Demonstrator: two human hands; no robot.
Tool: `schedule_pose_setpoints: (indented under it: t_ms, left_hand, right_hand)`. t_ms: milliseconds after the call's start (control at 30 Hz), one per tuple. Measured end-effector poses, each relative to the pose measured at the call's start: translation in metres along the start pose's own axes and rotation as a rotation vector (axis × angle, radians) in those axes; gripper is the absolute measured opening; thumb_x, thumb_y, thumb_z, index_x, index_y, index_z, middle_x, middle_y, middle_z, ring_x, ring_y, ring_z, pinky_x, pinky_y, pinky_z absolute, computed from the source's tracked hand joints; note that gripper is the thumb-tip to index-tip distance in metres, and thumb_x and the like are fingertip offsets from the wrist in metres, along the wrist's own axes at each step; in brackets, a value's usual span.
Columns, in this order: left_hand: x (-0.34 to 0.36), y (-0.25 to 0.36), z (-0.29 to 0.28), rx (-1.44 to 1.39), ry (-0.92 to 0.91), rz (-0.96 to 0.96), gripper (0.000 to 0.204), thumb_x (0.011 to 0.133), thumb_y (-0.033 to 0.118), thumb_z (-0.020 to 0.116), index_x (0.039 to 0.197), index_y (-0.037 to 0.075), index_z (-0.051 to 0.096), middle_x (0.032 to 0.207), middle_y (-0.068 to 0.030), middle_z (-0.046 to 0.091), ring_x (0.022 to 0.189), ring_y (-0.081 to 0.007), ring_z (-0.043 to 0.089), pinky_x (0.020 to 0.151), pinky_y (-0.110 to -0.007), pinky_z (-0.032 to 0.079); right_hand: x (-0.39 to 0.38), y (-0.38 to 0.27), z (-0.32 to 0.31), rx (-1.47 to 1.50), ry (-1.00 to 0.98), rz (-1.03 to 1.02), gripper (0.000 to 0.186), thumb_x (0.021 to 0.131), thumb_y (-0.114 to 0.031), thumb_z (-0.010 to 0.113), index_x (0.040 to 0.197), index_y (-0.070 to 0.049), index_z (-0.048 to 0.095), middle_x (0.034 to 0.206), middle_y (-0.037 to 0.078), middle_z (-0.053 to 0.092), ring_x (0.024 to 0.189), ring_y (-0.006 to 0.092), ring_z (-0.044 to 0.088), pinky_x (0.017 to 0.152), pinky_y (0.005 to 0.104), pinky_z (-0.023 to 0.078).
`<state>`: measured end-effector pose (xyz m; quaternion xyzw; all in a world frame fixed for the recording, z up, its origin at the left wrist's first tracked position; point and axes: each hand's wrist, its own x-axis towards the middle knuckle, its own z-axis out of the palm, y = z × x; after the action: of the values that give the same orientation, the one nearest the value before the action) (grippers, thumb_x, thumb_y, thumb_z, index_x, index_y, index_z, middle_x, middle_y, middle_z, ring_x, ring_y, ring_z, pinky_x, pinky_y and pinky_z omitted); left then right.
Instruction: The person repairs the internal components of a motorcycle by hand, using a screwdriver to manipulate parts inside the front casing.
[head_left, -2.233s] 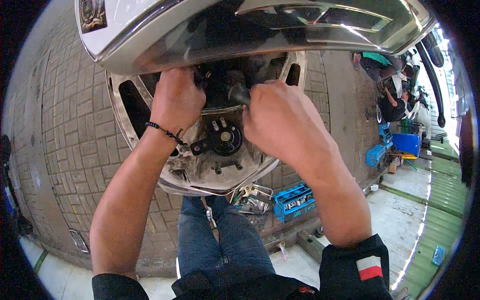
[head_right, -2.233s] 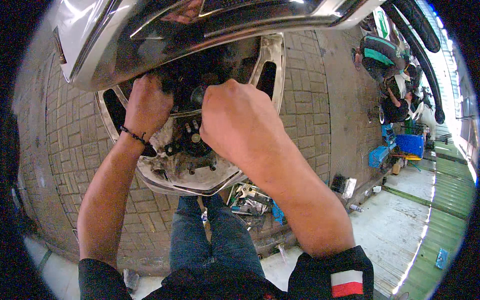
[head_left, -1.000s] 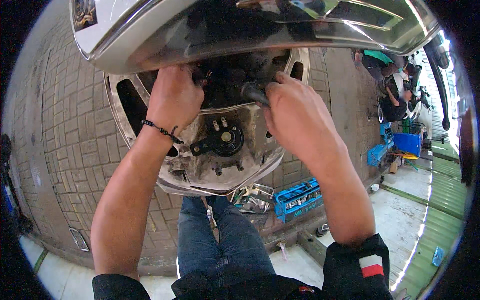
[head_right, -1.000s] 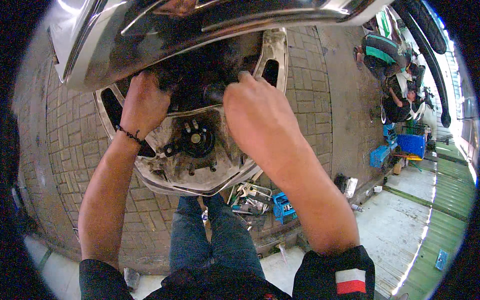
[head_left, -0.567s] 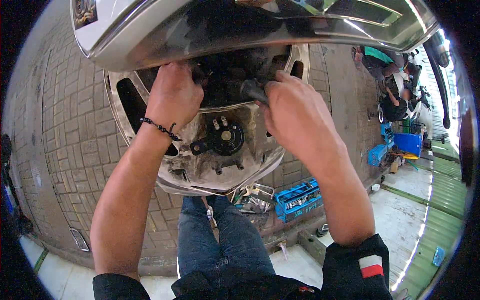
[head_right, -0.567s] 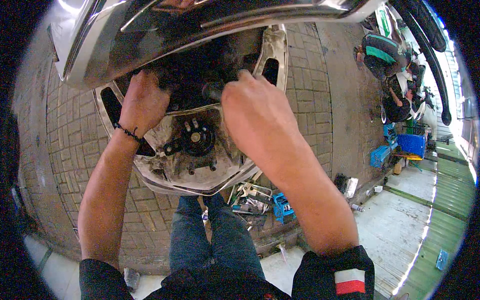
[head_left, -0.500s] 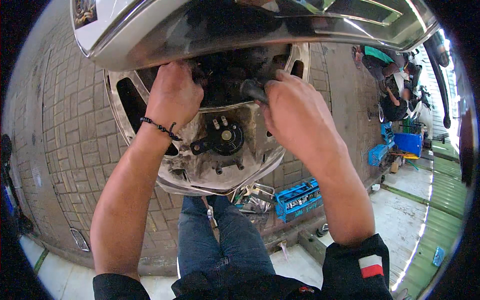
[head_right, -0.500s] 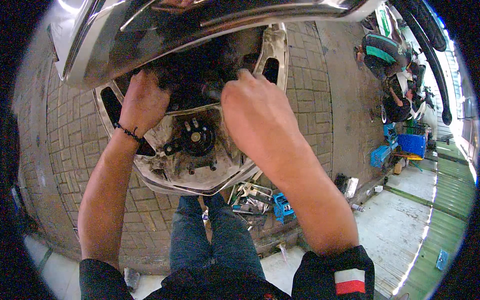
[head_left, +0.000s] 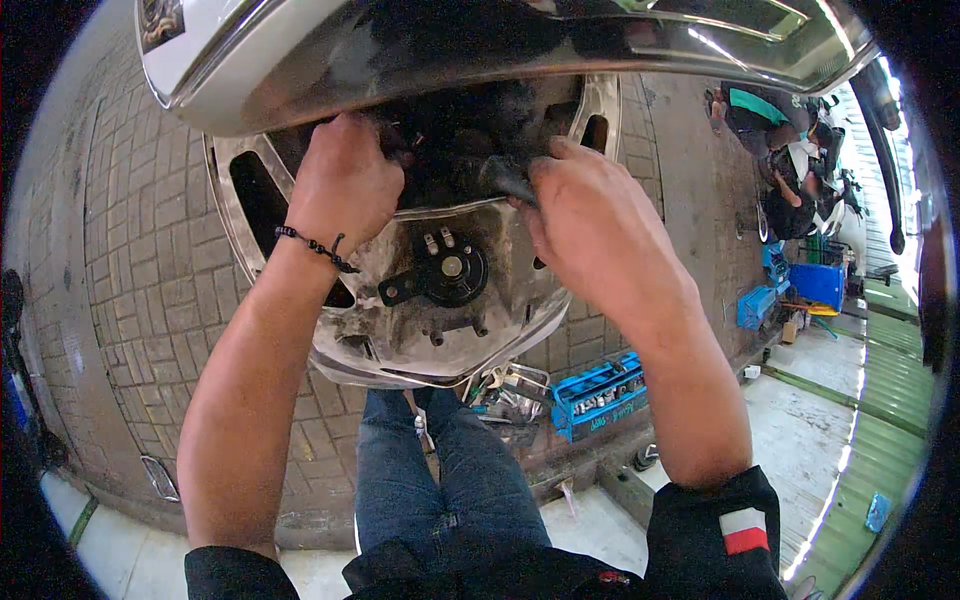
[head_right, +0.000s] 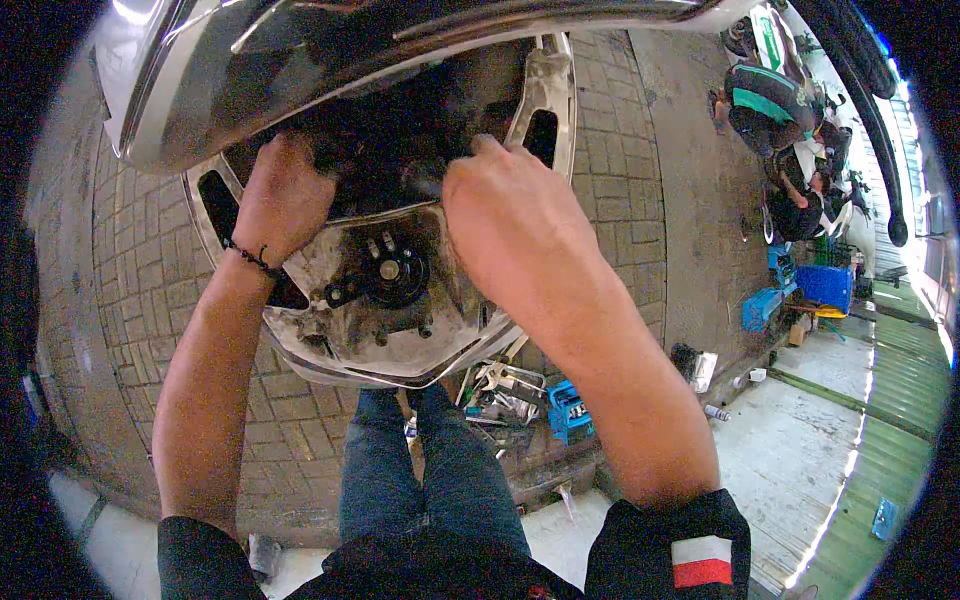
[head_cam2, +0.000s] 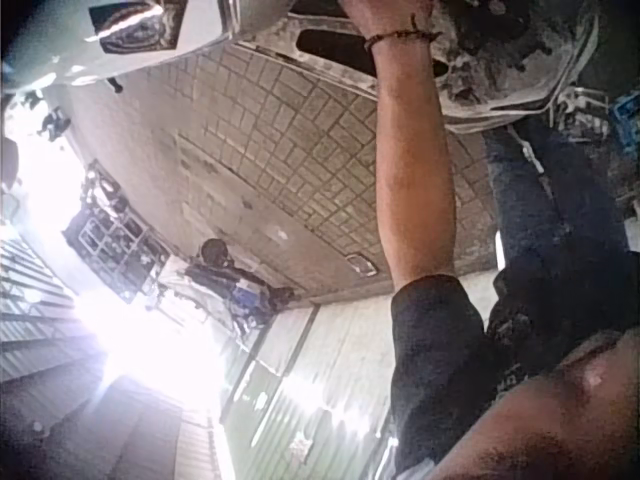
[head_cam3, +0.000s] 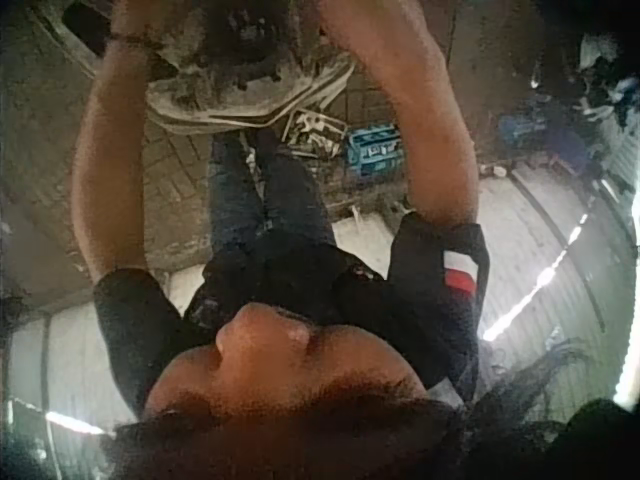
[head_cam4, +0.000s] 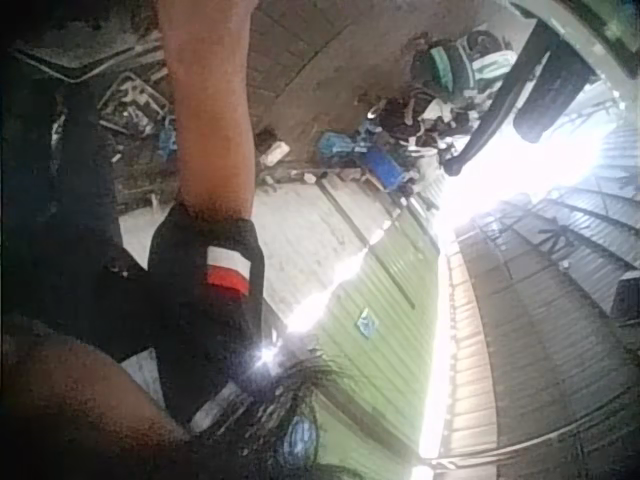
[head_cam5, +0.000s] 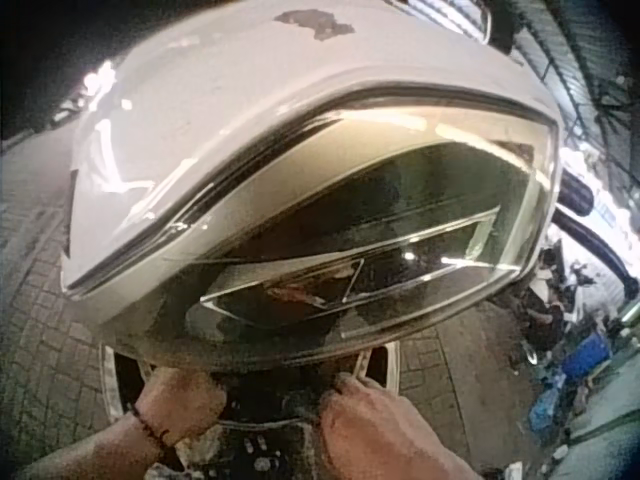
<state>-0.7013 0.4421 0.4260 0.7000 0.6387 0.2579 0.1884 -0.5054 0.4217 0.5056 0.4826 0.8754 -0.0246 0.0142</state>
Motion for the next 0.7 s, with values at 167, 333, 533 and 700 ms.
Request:
schedule_pose_setpoints:
  t_ms: [167, 333, 533, 700]
  left_hand:
    - [0.001, -0.007, 0.004, 0.045, -0.013, 0.075, 0.021, 0.071, 0.012, 0.056, 0.08, -0.007, 0.06, 0.085, -0.028, 0.057, 0.087, -0.0406, 0.055, 0.078, -0.042, 0.045]
    - [0.004, -0.004, 0.003, -0.01, -0.054, 0.002, 0.021, 0.07, 0.01, 0.056, 0.083, -0.005, 0.061, 0.085, -0.0276, 0.057, 0.088, -0.04, 0.055, 0.079, -0.042, 0.045]
    - [-0.001, -0.005, 0.005, -0.036, -0.003, 0.007, 0.023, 0.076, 0.019, 0.058, 0.09, 0.002, 0.062, 0.088, -0.0197, 0.061, 0.086, -0.0378, 0.055, 0.078, -0.042, 0.044]
    - [-0.006, -0.005, 0.001, 0.054, 0.019, 0.218, 0.023, 0.075, 0.018, 0.058, 0.09, 0.002, 0.061, 0.09, -0.0203, 0.059, 0.087, -0.0392, 0.053, 0.079, -0.043, 0.043]
  right_hand:
    - [0.0, -0.002, 0.001, 0.008, -0.003, 0.005, 0.01, 0.072, -0.006, 0.052, 0.074, 0.001, 0.059, 0.08, 0.019, 0.058, 0.077, 0.0324, 0.06, 0.069, 0.0389, 0.05]
    - [-0.002, 0.0, 0.0, 0.034, -0.054, 0.025, 0.018, 0.075, -0.011, 0.058, 0.087, 0.003, 0.055, 0.09, 0.019, 0.054, 0.083, 0.037, 0.055, 0.075, 0.0426, 0.044]
    - [-0.006, 0.002, -0.009, 0.163, 0.009, 0.084, 0.017, 0.071, -0.015, 0.061, 0.07, 0.002, 0.059, 0.079, 0.019, 0.056, 0.077, 0.0361, 0.056, 0.071, 0.0422, 0.045]
    - [0.009, 0.004, 0.009, 0.209, 0.299, -0.032, 0.02, 0.072, -0.019, 0.061, 0.074, 0.001, 0.06, 0.089, 0.019, 0.055, 0.088, 0.0365, 0.051, 0.074, 0.0456, 0.043]
